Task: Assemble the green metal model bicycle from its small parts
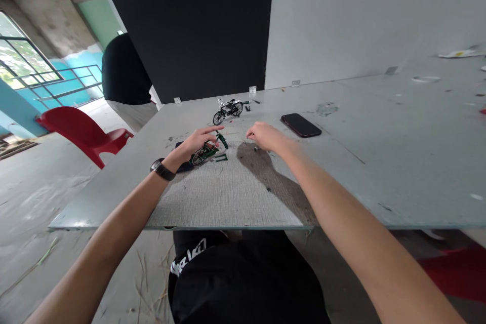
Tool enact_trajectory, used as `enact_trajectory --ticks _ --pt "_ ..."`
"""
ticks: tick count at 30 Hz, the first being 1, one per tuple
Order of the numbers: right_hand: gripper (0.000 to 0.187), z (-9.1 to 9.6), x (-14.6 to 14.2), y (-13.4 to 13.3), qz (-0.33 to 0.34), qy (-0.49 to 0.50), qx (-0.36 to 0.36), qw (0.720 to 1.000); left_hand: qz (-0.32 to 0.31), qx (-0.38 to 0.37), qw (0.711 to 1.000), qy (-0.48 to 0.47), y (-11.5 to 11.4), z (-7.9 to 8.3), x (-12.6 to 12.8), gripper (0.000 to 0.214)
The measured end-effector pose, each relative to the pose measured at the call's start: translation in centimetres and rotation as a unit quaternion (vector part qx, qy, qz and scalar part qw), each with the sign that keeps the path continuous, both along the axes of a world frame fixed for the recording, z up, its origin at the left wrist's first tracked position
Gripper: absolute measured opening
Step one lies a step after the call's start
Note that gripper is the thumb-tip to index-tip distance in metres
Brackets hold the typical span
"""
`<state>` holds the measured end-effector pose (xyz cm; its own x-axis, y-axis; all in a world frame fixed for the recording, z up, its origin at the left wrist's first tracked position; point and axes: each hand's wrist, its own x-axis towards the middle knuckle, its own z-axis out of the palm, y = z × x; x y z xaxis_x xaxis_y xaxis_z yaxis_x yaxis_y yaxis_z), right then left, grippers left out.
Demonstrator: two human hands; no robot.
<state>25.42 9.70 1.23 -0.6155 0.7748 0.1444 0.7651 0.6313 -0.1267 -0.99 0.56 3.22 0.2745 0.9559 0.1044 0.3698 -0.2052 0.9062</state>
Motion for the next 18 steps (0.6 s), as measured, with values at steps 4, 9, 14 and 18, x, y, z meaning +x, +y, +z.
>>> enact_trajectory --ticks 4,9,14,18 --pt "0.028 -0.2 -0.2 -0.5 0.011 0.003 -0.002 1.000 -0.003 0.007 1.000 0.004 0.0 0.0 0.0 0.053" --pt "0.023 -0.9 -1.3 -0.7 -0.015 0.006 -0.033 0.999 0.008 0.007 1.000 0.002 -0.1 0.1 0.1 0.052" --pt "0.025 -1.1 -2.0 -0.8 -0.028 -0.009 -0.032 0.999 0.018 -0.016 1.000 -0.005 -0.4 0.4 0.5 0.054" --pt "0.029 -0.8 -2.0 -1.0 -0.023 -0.014 -0.027 0.999 0.034 -0.028 0.999 -0.004 -0.5 0.7 0.7 0.054"
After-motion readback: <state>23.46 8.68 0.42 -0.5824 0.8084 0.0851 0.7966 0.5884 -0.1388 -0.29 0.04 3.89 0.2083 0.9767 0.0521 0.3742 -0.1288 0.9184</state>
